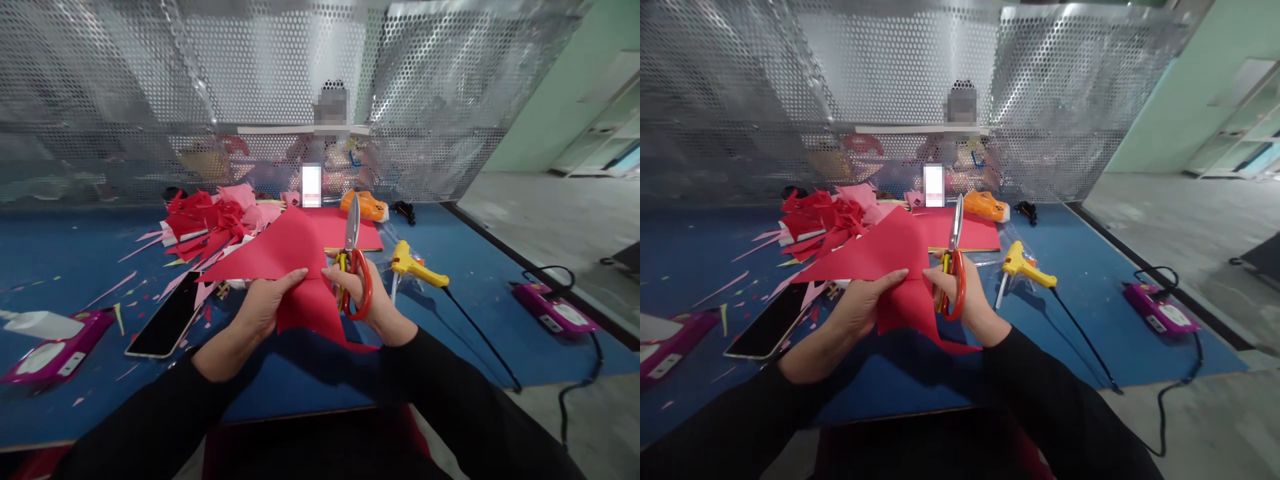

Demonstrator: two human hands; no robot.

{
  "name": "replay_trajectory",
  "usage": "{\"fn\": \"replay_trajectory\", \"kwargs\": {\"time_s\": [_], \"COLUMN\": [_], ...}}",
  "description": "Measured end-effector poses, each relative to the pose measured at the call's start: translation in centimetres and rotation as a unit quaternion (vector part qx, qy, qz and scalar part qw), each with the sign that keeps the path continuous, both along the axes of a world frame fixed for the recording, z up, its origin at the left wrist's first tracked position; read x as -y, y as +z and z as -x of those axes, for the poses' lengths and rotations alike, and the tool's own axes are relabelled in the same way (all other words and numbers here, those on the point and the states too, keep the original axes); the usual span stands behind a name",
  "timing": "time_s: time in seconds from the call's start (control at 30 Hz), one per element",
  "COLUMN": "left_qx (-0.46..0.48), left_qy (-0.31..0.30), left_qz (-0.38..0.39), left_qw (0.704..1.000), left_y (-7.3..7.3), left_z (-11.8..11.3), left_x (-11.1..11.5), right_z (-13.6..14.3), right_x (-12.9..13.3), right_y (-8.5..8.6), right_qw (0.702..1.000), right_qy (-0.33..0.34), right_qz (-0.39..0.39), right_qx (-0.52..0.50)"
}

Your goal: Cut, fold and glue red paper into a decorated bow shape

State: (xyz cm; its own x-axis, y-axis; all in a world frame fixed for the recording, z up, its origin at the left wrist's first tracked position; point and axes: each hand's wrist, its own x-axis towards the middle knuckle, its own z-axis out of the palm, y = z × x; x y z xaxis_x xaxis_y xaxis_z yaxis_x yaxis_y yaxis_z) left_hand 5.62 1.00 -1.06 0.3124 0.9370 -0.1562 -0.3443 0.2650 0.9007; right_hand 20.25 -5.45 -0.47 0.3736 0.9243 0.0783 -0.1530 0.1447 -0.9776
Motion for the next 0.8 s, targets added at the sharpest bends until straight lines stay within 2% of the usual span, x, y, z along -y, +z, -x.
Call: {"fn": "replay_trajectory", "kwargs": {"time_s": [0.17, 0.23, 0.4, 0.5, 0.6, 0.7, 0.8], "left_qx": [-0.023, -0.021, -0.010, -0.061, -0.114, -0.060, -0.026], "left_qy": [0.069, 0.074, 0.038, 0.025, 0.043, 0.081, 0.111], "left_qz": [-0.118, -0.139, -0.096, -0.047, -0.005, -0.024, -0.034], "left_qw": [0.990, 0.987, 0.995, 0.997, 0.992, 0.995, 0.993], "left_y": [0.1, 0.3, 0.5, 0.4, 0.5, 1.1, 2.0], "left_z": [-0.2, -0.2, -0.1, 0.1, 0.3, 0.5, 0.8], "left_x": [-0.2, -0.2, -0.1, -0.1, -0.4, -0.7, -1.2], "right_z": [0.0, -0.2, -0.2, 0.0, 0.1, -0.3, -1.2], "right_x": [0.0, 0.1, 0.1, 0.1, 0.0, 0.3, 1.3], "right_y": [0.1, 0.1, -0.3, -0.6, -0.7, -0.4, 0.3], "right_qw": [0.999, 0.998, 0.998, 0.997, 0.996, 0.996, 0.992], "right_qy": [-0.040, -0.041, -0.019, 0.000, 0.005, -0.005, 0.033], "right_qz": [-0.003, -0.004, -0.025, -0.035, -0.033, -0.047, -0.076], "right_qx": [0.032, 0.044, 0.061, 0.074, 0.087, 0.078, 0.090]}}
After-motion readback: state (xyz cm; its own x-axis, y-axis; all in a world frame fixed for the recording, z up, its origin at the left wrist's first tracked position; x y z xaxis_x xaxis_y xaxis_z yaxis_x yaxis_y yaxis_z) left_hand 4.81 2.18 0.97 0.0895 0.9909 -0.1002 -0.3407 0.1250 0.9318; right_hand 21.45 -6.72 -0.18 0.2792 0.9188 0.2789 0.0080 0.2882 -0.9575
